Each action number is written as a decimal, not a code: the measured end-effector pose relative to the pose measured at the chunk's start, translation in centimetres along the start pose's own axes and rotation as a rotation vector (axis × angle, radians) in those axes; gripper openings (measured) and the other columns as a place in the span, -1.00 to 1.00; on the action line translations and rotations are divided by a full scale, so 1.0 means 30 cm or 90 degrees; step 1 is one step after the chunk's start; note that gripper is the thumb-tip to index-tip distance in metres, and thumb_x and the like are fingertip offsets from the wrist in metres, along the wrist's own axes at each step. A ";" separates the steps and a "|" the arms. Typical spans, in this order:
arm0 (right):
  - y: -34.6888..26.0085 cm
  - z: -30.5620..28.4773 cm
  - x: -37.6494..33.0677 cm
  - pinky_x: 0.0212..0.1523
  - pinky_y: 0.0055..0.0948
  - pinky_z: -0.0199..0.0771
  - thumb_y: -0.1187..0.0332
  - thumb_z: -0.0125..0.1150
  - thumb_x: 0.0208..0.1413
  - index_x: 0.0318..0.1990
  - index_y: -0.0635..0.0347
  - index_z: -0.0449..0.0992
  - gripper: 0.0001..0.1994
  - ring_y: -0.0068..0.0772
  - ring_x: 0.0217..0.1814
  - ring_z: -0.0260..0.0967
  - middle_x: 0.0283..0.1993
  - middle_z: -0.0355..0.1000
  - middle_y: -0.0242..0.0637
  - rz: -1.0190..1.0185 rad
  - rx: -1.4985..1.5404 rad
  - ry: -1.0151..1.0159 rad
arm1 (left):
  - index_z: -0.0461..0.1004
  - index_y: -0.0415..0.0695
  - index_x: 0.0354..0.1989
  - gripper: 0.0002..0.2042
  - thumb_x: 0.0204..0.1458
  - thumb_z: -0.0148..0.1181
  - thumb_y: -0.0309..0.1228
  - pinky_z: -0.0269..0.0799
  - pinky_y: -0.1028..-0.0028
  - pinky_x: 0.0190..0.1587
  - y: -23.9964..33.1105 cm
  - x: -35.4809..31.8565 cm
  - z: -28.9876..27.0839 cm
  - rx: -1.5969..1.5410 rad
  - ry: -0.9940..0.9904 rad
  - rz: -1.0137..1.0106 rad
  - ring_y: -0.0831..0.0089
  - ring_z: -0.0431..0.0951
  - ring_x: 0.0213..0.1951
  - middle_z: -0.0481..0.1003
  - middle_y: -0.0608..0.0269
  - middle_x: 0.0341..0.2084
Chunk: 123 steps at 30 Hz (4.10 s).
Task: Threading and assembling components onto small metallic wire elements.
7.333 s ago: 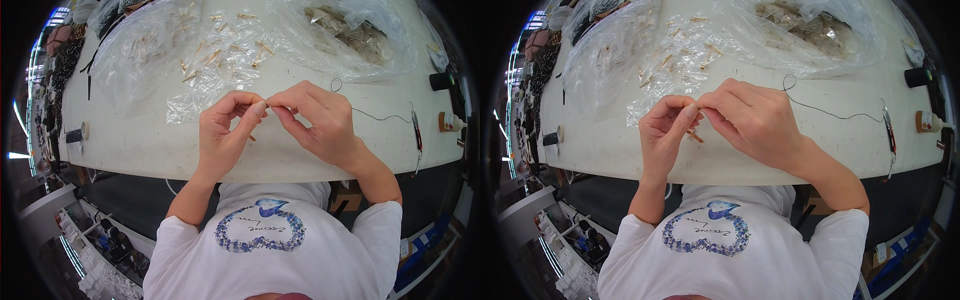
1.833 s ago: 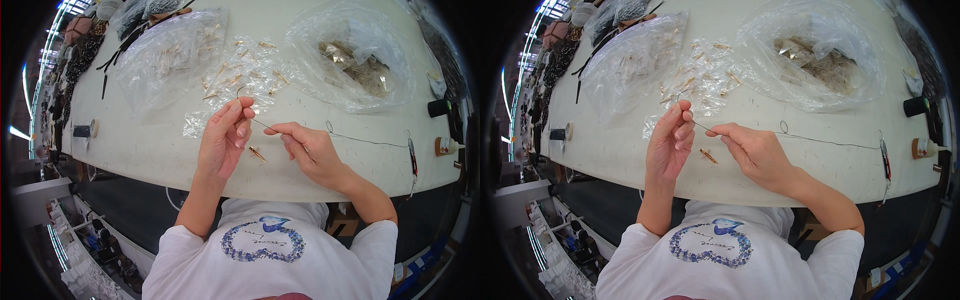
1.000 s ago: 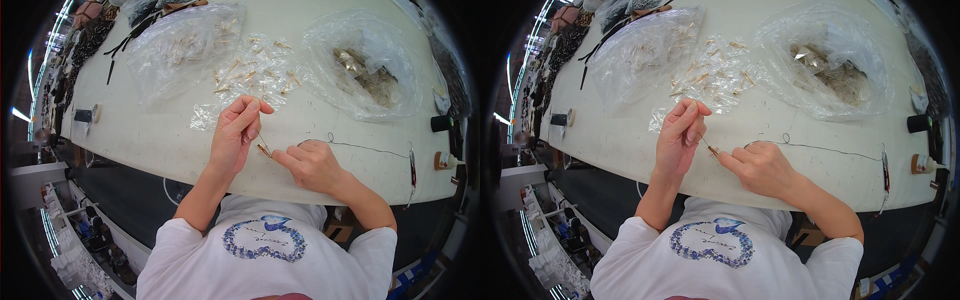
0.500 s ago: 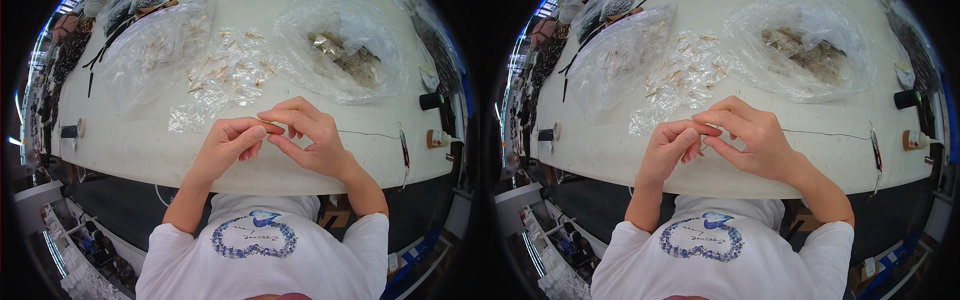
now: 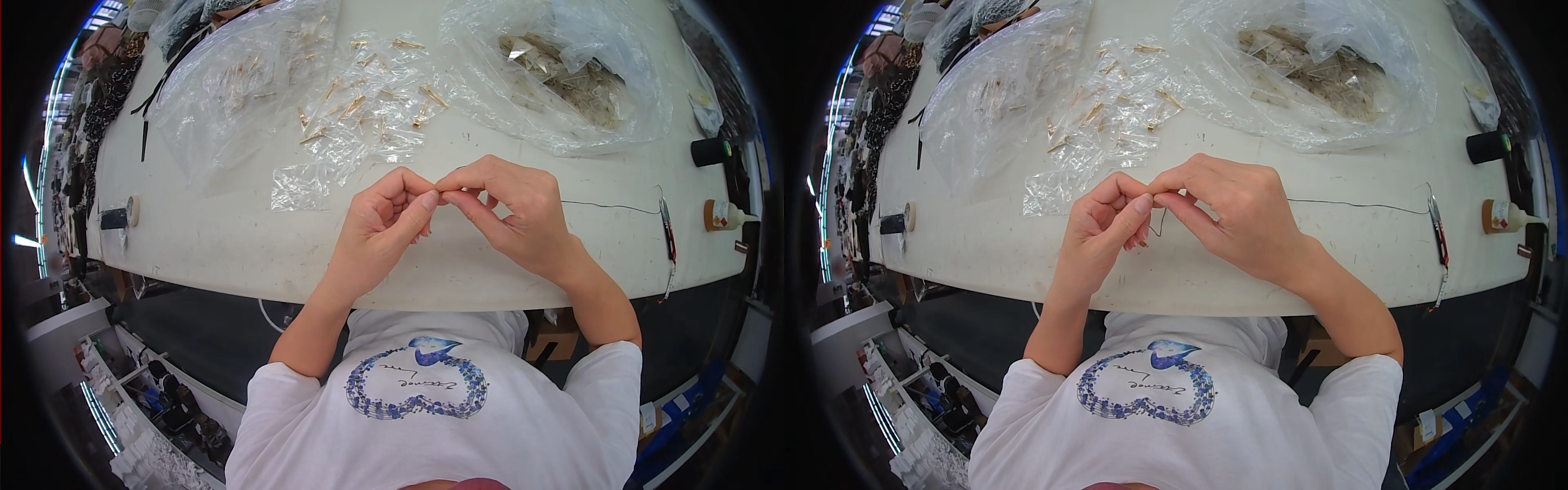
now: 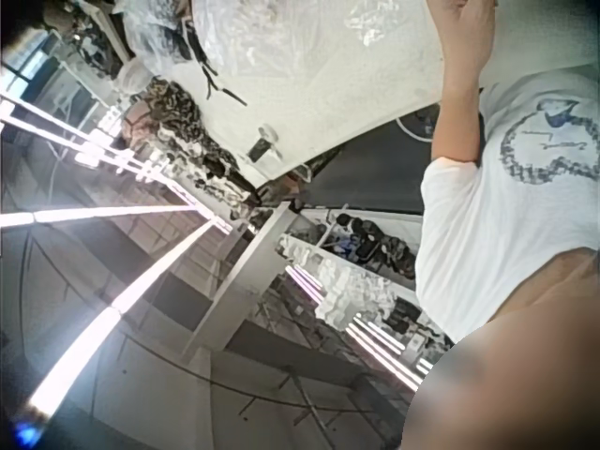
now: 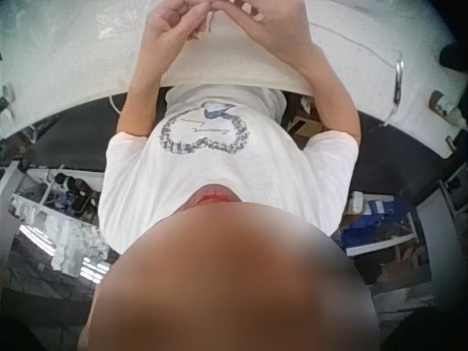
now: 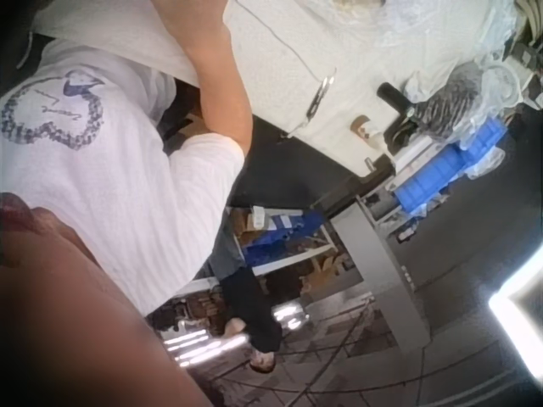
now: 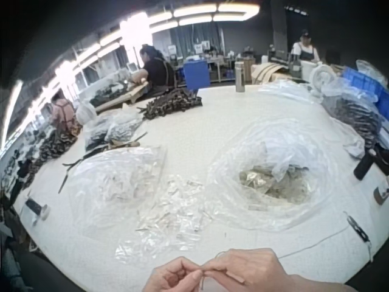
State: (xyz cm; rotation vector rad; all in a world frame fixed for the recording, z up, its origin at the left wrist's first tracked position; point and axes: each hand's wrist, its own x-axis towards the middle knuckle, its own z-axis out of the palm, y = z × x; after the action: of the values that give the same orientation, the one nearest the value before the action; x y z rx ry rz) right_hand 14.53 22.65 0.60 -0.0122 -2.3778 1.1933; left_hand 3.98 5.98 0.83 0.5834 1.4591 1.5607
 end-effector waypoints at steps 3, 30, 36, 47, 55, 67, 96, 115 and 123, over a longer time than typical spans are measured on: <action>-0.008 0.013 0.010 -0.54 -0.51 0.42 0.51 0.33 -0.01 -0.27 0.12 0.61 -0.87 -0.44 -0.49 0.48 -0.39 0.54 -0.36 -0.010 0.027 0.071 | 0.46 -0.22 -0.23 -0.89 0.25 0.07 -0.44 0.24 0.69 -0.41 -0.007 -0.004 0.002 0.027 0.019 0.030 0.75 0.35 -0.46 0.41 0.45 -0.53; 0.002 0.022 -0.004 -0.30 -0.54 0.55 0.54 0.23 -0.01 -0.21 0.21 0.51 -0.83 -0.46 -0.29 0.59 -0.30 0.57 -0.31 0.032 0.108 0.024 | 0.47 -0.23 -0.29 -0.92 0.22 0.05 -0.52 0.18 0.66 -0.54 -0.063 -0.015 0.011 0.202 0.089 0.176 0.75 0.33 -0.58 0.39 0.42 -0.64; 0.017 0.017 -0.008 -0.41 -0.52 0.51 0.50 0.27 -0.03 -0.32 0.15 0.53 -0.90 -0.41 -0.39 0.57 -0.44 0.54 -0.31 0.048 0.052 -0.001 | 0.49 -0.28 -0.19 -0.88 0.24 0.05 -0.51 0.28 0.67 -0.44 -0.055 -0.019 0.022 0.207 0.073 0.114 0.73 0.34 -0.51 0.46 0.40 -0.46; 0.019 0.042 -0.018 -0.47 -0.55 0.50 0.54 0.26 -0.11 -0.36 0.16 0.46 -0.86 -0.48 -0.46 0.53 -0.51 0.50 -0.32 0.089 0.061 0.005 | 0.51 -0.24 -0.22 -0.89 0.23 0.05 -0.49 0.19 0.69 -0.49 -0.067 -0.003 0.016 0.078 0.035 0.079 0.79 0.28 -0.54 0.42 0.48 -0.57; 0.007 -0.010 -0.007 -0.33 -0.59 0.52 0.55 0.22 -0.01 -0.35 0.24 0.45 -0.92 -0.55 -0.38 0.54 -0.43 0.52 -0.33 0.147 0.221 -0.007 | 0.50 -0.22 -0.18 -0.87 0.24 0.07 -0.45 0.28 0.69 -0.44 -0.042 0.008 0.025 -0.024 0.000 0.059 0.76 0.34 -0.49 0.53 0.40 -0.38; 0.168 -0.464 -0.273 -0.07 -0.49 0.43 0.44 0.13 0.17 -0.16 0.25 0.55 -0.85 -0.44 -0.13 0.49 -0.15 0.54 -0.32 0.309 -0.280 0.428 | 0.48 -0.23 -0.32 -0.92 0.16 0.10 -0.49 0.30 0.66 -0.38 -0.007 -0.025 -0.069 -0.129 0.117 0.011 0.67 0.38 -0.50 0.53 0.27 -0.45; -0.137 -0.144 -0.100 -0.53 -0.69 0.30 0.68 0.36 -0.19 -0.10 0.16 0.60 -0.59 -0.68 -0.51 0.29 -0.42 0.38 -0.41 0.210 -0.028 0.032 | 0.54 -0.31 -0.24 -0.91 0.14 0.17 -0.55 0.06 0.75 -0.51 -0.021 -0.027 0.033 0.045 -0.019 0.016 0.86 0.16 -0.57 0.40 0.54 -0.62; -0.042 -0.034 -0.134 -0.54 -0.53 0.43 0.56 0.37 -0.33 -0.32 0.14 0.49 -0.69 -0.49 -0.47 0.50 -0.40 0.44 -0.39 0.068 -0.081 0.018 | 0.56 -0.26 -0.25 -0.87 0.20 0.10 -0.48 0.08 0.59 -0.54 -0.070 -0.012 0.087 0.164 -0.043 0.092 0.70 0.18 -0.58 0.39 0.38 -0.63; -0.052 -0.038 -0.124 -0.61 -0.72 0.25 0.66 0.24 -0.28 -0.39 0.17 0.43 -0.75 -0.76 -0.53 0.36 -0.48 0.41 -0.49 0.138 0.021 0.037 | 0.56 -0.25 -0.27 -0.89 0.17 0.11 -0.52 0.18 0.55 -0.48 -0.083 -0.015 0.097 0.142 -0.034 0.120 0.63 0.31 -0.52 0.48 0.27 -0.54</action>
State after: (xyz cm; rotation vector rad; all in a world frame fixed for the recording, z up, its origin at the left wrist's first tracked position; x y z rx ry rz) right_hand 18.60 21.74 0.85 -0.2965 -2.3504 1.3112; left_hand 7.31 6.93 -0.88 0.9089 1.5860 1.5210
